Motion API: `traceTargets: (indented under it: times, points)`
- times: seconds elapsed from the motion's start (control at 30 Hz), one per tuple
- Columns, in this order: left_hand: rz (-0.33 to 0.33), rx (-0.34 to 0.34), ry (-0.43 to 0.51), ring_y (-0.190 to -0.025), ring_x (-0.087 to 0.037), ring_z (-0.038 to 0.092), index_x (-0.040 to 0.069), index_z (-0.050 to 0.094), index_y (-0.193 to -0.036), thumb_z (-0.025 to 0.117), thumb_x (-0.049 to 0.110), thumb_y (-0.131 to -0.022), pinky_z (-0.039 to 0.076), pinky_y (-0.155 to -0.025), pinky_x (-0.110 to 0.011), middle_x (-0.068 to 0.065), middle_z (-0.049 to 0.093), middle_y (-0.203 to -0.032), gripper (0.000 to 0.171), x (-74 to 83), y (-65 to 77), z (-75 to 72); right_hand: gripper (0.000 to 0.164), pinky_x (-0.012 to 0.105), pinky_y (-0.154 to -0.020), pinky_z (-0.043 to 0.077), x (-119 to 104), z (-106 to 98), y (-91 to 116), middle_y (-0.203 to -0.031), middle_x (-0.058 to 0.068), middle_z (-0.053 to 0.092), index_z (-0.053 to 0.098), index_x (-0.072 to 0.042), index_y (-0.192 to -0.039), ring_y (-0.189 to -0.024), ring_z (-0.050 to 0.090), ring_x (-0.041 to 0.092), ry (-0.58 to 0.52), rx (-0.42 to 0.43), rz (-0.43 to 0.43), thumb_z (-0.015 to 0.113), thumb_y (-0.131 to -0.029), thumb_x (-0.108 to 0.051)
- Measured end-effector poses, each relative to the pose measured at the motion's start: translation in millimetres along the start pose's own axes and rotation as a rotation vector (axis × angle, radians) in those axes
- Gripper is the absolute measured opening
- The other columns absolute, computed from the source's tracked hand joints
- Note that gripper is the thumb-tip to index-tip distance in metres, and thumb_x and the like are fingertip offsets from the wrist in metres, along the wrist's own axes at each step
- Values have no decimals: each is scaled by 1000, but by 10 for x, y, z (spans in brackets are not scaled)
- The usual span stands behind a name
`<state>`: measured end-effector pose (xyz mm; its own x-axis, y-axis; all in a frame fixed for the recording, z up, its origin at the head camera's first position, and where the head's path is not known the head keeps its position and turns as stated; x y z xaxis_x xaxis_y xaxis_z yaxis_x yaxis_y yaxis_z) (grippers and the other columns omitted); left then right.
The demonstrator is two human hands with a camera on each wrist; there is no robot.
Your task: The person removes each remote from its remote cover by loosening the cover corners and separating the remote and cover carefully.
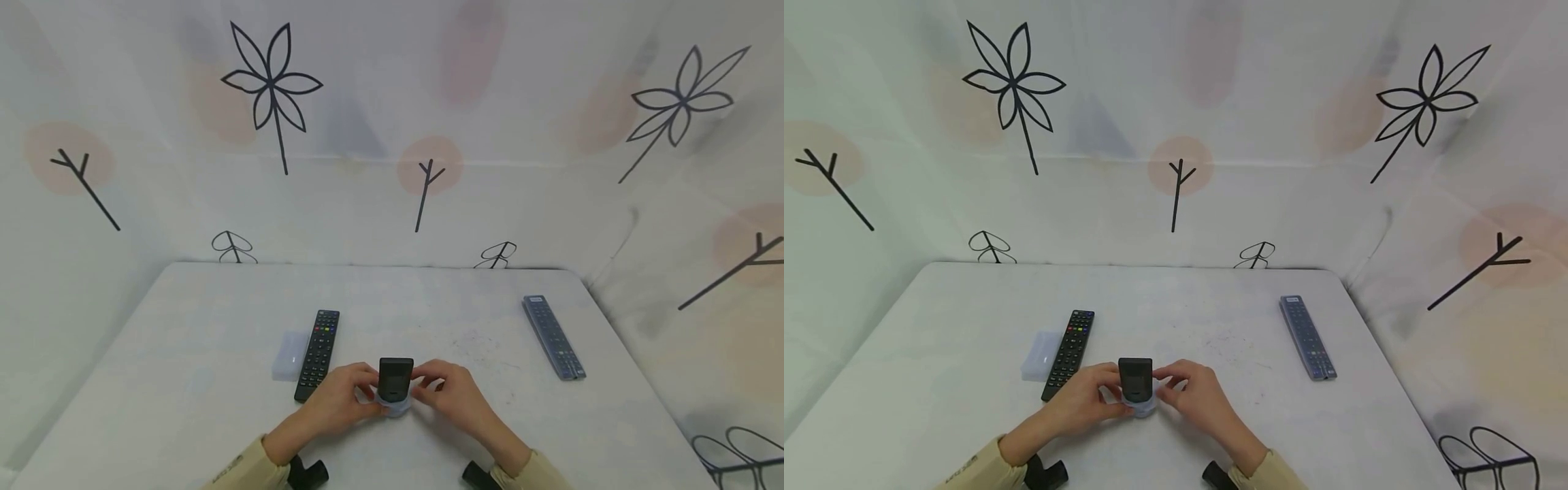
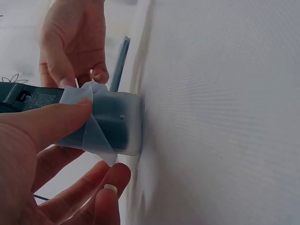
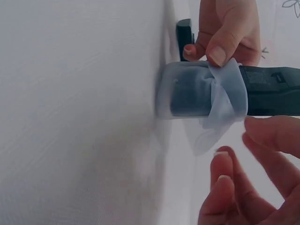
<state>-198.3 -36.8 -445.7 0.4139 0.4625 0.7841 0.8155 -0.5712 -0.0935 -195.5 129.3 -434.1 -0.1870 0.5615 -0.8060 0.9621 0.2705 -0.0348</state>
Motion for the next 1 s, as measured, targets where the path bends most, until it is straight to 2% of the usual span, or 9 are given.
traceTargets:
  times: [0.4,0.57,0.83,1.0]
  points:
    - [-15,-5,0,-82,-6,63,19,76,-105,85,24,-80,52,-77,-28,13,66,-100,27,0,-12,-7,27,32,-80,54,-261,-146,73,-105,-6,69,73,-20,-114,-98,64,18,-239,86,-156,74,-89,-8]
    - [-14,-16,-4,-82,-6,63,18,76,-105,85,24,-81,51,-76,-28,13,66,-99,26,11,-12,5,29,33,-81,55,-388,-182,106,-107,-1,70,71,-16,-118,-98,63,19,-317,96,-230,75,-90,-10]
    - [-2,-4,-15,-80,-5,64,17,76,-102,85,23,-81,51,-75,-26,13,65,-98,23,27,-11,18,32,31,-80,55,-581,-216,148,-108,4,68,69,-11,-119,-98,62,19,-368,121,-325,75,-88,-6]
    - [3,8,-23,-81,-5,62,18,75,-101,85,24,-80,51,-74,-26,13,64,-97,24,26,-20,11,31,32,-77,56,-660,-268,137,-106,2,69,70,-11,-116,-96,64,18,-304,161,-368,78,-86,-6]
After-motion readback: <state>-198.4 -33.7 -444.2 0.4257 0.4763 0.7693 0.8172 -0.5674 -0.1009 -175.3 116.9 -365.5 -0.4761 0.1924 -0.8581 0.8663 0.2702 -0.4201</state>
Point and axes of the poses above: each hand's wrist, its own y-axis away from the middle knuckle, its own z-axis out of the palm, x = y × z, the point moved 9 cm from there along -y, towards the middle knuckle
